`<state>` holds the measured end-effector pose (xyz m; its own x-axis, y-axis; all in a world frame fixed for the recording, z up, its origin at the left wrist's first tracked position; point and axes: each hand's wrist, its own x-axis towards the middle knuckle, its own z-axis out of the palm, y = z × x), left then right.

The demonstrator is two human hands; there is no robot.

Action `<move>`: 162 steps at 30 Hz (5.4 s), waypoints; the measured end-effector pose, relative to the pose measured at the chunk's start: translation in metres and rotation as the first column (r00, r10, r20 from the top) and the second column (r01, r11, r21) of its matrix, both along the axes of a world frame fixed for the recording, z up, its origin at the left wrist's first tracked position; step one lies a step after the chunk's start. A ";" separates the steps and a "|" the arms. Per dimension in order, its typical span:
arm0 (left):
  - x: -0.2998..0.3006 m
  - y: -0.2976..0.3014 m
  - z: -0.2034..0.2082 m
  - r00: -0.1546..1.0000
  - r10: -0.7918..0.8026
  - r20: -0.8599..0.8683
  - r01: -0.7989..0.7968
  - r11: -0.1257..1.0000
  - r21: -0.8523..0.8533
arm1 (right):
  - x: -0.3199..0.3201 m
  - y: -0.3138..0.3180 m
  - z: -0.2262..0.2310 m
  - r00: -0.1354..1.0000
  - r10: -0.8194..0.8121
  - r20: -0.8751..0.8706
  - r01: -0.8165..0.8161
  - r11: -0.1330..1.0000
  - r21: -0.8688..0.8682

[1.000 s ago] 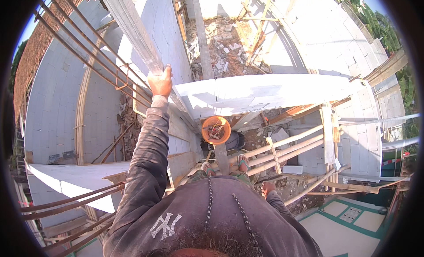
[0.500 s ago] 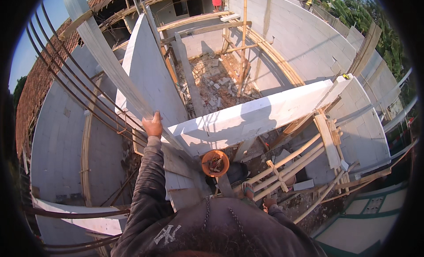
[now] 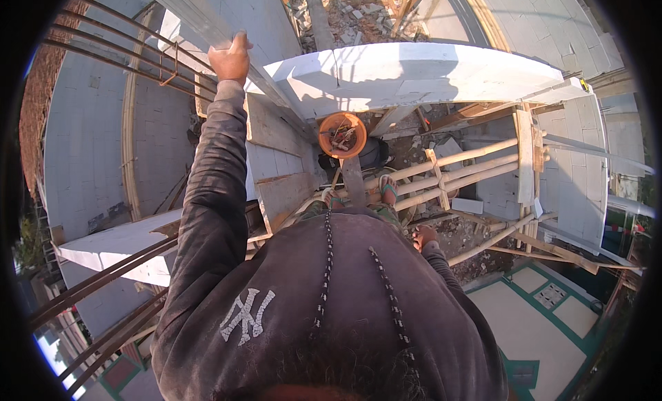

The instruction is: The person secures wooden boards to concrete wall forms using a hammer and nails while standing on scaffolding.

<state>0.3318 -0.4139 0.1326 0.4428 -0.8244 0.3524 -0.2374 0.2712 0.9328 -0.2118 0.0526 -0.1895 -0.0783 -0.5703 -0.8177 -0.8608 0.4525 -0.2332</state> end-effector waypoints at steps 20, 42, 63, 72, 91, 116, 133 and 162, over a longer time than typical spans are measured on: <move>0.026 -0.017 -0.023 0.275 0.404 0.872 0.008 0.906 -0.422 | -0.005 -0.038 0.003 0.929 -0.290 0.229 0.318 0.943 -0.096; 0.019 -0.013 -0.013 0.313 0.472 0.824 0.009 0.866 -0.499 | -0.012 -0.026 0.010 0.890 0.396 -0.226 -0.444 0.866 -0.232; 0.023 -0.016 -0.021 0.257 0.400 0.880 -0.013 0.912 -0.411 | -0.012 0.004 -0.022 0.932 0.312 -0.183 -0.352 0.901 -0.253; 0.009 -0.010 -0.014 0.991 0.070 0.113 -0.064 0.996 -0.060 | -0.050 0.020 -0.032 0.956 0.290 -0.037 -0.290 0.924 -0.250; 0.000 -0.009 -0.017 0.973 0.185 0.138 -0.206 0.967 0.150 | -0.072 0.030 0.196 0.145 -0.943 0.300 0.670 0.317 0.671; -0.010 -0.009 -0.008 0.990 0.120 -0.072 -0.122 0.992 -0.017 | -0.126 -0.053 0.233 0.396 -0.691 0.605 0.530 0.710 0.464; -0.012 -0.006 -0.006 0.987 0.159 -0.035 -0.161 0.985 -0.059 | -0.129 -0.100 0.232 0.514 -0.646 0.565 0.465 0.763 0.449; -0.082 0.117 -0.035 0.911 0.352 0.214 -0.406 0.859 0.313 | 0.074 -0.396 0.338 0.706 0.207 0.678 0.139 0.898 -0.418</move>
